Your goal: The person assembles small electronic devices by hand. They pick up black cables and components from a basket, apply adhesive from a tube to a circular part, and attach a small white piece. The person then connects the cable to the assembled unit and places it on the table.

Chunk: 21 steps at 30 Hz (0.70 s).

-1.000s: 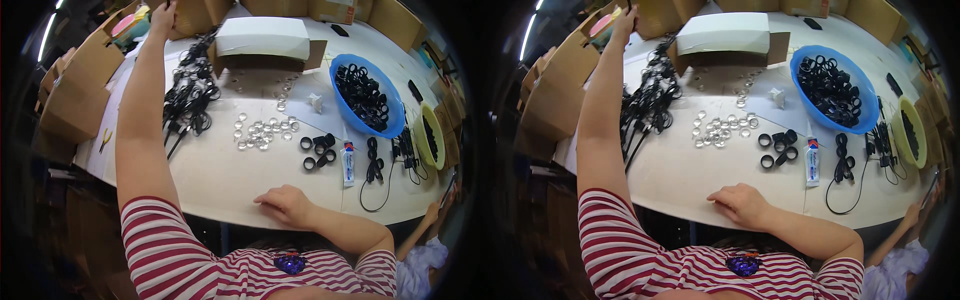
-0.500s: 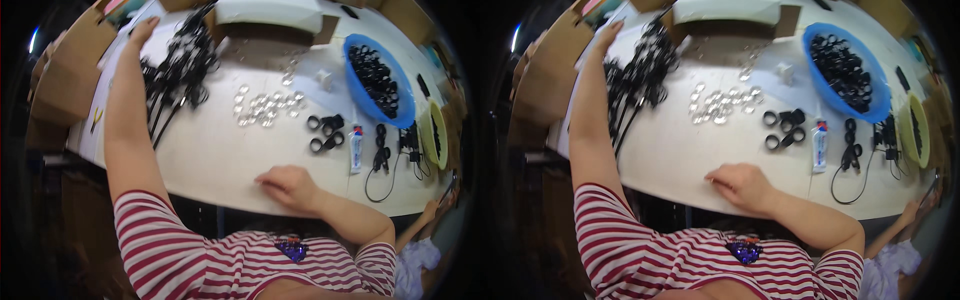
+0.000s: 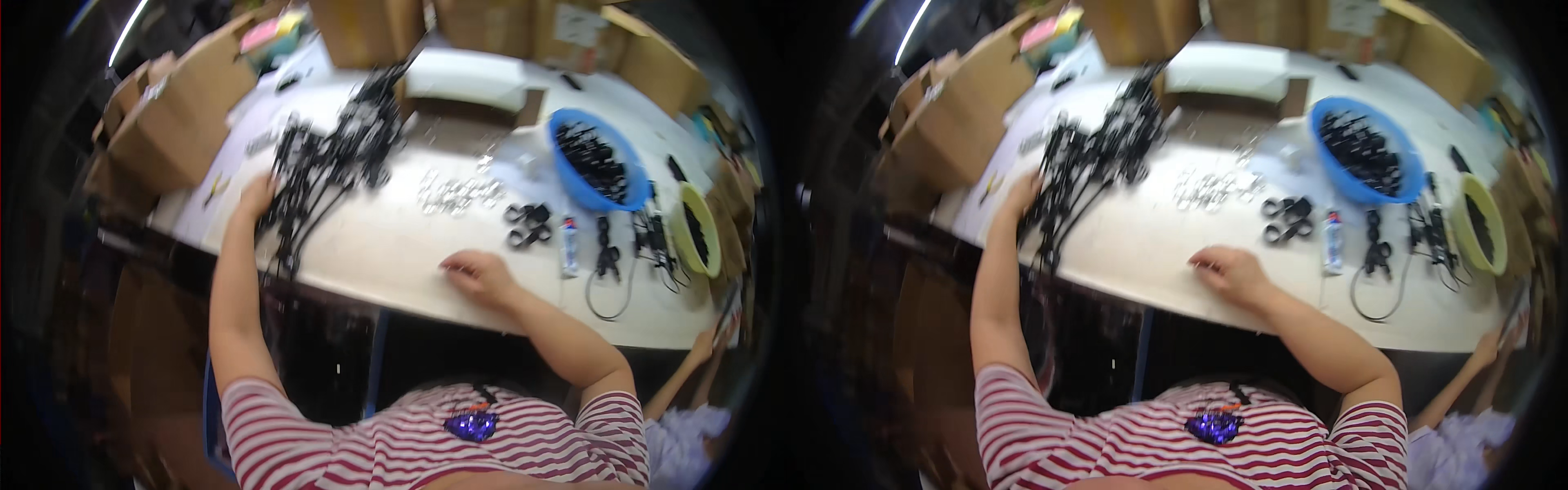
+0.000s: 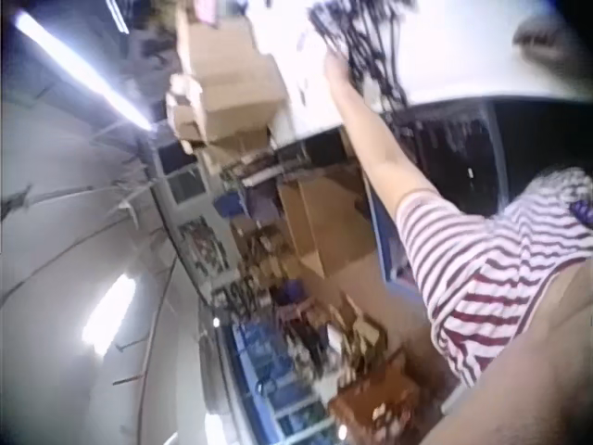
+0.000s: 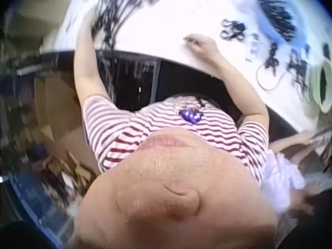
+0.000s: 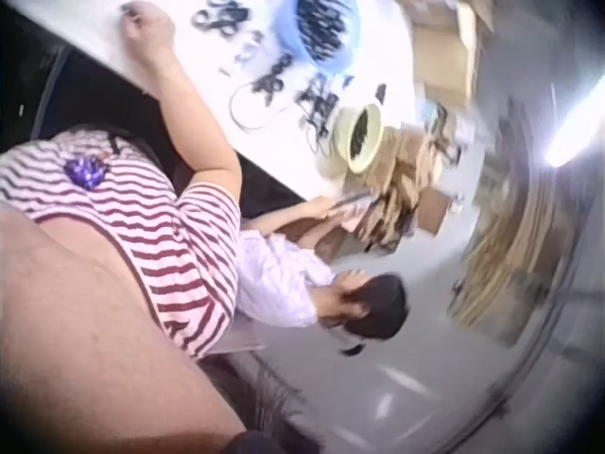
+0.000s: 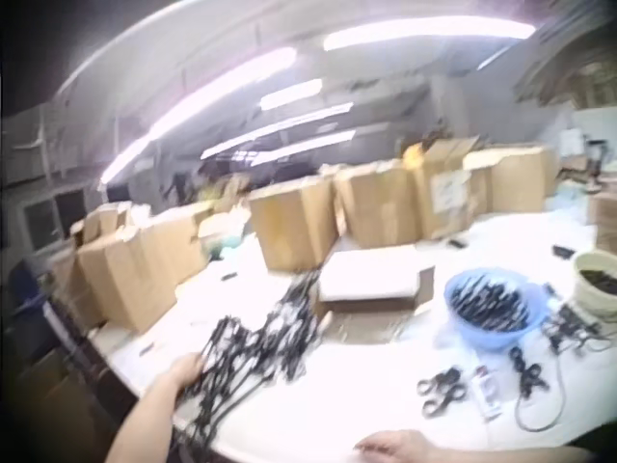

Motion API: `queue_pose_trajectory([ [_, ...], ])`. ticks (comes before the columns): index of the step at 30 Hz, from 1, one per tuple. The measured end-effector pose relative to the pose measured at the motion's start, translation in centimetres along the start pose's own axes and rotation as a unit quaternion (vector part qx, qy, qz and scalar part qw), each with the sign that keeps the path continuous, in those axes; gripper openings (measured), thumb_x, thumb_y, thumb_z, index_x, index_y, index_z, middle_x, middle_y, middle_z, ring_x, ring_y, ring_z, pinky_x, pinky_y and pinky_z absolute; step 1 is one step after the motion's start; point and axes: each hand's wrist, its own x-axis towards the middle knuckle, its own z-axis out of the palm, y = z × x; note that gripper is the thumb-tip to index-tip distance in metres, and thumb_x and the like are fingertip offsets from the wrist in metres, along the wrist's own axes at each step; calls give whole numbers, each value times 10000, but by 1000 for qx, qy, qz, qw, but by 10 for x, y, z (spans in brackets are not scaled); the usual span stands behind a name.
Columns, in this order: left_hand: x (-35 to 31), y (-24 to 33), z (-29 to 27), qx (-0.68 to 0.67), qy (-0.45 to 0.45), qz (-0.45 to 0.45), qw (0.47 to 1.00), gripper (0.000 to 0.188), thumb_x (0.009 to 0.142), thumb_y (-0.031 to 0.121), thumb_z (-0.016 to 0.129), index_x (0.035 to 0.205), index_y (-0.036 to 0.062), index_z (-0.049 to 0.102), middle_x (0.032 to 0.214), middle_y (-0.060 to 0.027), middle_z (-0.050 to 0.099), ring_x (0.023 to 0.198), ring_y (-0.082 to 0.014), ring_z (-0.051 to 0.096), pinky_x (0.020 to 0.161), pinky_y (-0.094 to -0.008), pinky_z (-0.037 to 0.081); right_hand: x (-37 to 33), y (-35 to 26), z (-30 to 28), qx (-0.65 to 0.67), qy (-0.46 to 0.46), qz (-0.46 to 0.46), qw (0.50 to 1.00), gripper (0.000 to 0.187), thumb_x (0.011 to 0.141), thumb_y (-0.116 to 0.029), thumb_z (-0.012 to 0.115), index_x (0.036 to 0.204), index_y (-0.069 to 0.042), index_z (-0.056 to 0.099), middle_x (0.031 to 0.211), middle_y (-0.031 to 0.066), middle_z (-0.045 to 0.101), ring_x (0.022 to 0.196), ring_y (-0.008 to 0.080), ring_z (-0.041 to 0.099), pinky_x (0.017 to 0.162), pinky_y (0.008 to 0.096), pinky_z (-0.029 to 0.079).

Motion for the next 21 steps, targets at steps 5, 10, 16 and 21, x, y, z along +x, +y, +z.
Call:
queue_pose_trajectory([
  [5, -20, 65, -28, 75, 51, 15, 996, 284, 807, 253, 573, 1025, 73, 609, 976, -190, 551, 940, -342, 539, 795, -424, 444, -4, -1, -3, -25, 16, -25, 999, 179, 792, -154, 575, 952, -94, 625, 880, 80, 643, 791, 214, 619, 718, 295, 483],
  [10, -16, 92, -46, 88, 123, -8, 988, 218, 794, 234, 594, 851, 30, 647, 950, -174, 555, 910, -340, 546, 762, -419, 456, -8, 0, -4, -5, 17, -22, 1000, 184, 792, -156, 576, 960, -99, 624, 886, 72, 645, 800, 207, 615, 724, 291, 477],
  [16, -48, 111, -72, 102, 310, 61, 943, 207, 754, 175, 629, 713, -29, 630, 802, -181, 564, 759, -344, 548, 693, -422, 442, -9, 1, -6, 18, 9, -7, 1000, 187, 791, -163, 579, 960, -98, 625, 884, 75, 643, 805, 207, 610, 727, 294, 473],
  [21, -68, 85, -53, 37, 219, -55, 973, 186, 763, 227, 617, 775, 44, 648, 881, -146, 553, 890, -313, 531, 749, -422, 436, -8, 2, -2, -20, 15, -37, 999, 186, 791, -159, 584, 961, -94, 624, 878, 79, 642, 800, 209, 608, 728, 293, 472],
])
